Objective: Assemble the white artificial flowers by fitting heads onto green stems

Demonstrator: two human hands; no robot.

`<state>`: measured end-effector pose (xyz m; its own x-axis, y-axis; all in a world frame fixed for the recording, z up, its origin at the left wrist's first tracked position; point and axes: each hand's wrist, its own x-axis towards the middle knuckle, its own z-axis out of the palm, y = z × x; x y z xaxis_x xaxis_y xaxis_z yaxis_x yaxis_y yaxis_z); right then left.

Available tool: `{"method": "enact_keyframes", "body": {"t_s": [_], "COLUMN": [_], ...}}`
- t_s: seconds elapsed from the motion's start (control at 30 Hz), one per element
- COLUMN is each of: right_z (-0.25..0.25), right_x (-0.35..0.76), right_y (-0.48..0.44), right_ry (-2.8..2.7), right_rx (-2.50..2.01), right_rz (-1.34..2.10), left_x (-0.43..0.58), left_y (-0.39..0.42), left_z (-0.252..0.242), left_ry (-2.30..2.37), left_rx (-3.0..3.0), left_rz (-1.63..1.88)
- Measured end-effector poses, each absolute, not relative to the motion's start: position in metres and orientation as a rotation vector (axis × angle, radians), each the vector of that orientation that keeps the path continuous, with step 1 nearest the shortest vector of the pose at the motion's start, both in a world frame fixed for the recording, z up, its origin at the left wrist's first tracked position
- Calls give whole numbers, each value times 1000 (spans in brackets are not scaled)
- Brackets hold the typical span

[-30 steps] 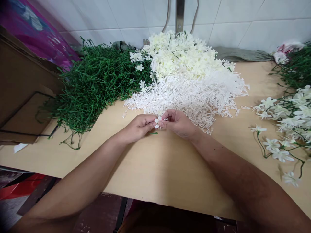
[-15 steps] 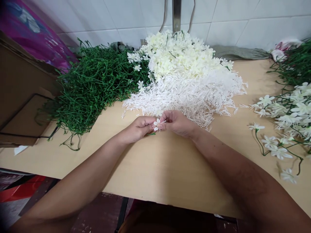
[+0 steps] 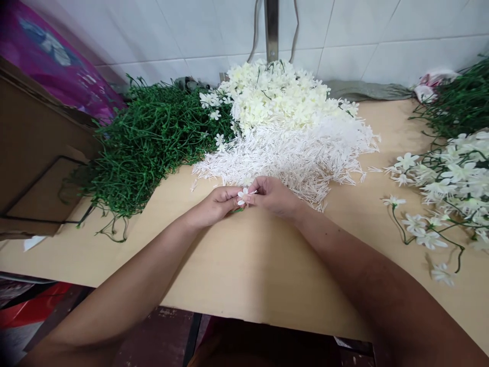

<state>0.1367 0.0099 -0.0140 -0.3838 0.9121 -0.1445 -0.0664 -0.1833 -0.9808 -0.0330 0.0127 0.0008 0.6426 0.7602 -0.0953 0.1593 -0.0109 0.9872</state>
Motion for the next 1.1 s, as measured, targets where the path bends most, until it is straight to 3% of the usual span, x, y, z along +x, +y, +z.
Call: {"method": "enact_keyframes", "body": {"t_s": [0.23,0.5,0.77,0.93,1.1], "right_z": [-6,-9,-10,21,53], "right_x": [141,141,138,157,177], "right_y": [9,11,9,6,-1], "right_ry": [-1121,-1163,-1405,-1716,-2182], "right_rx": [-766,-827,-948,-956,-1116], "right_rz": [1964,1905,1729,1817,1693], "left_x": [-38,-38,-35,-39,-48], "left_y": [15,16,10,11,23], "left_z": [9,7,5,11,6], "left_ry": [801,774,759,753,933], "left_rx": [1551,1544,1564,1605,1664], "left_rz": [519,510,515,403,605]}}
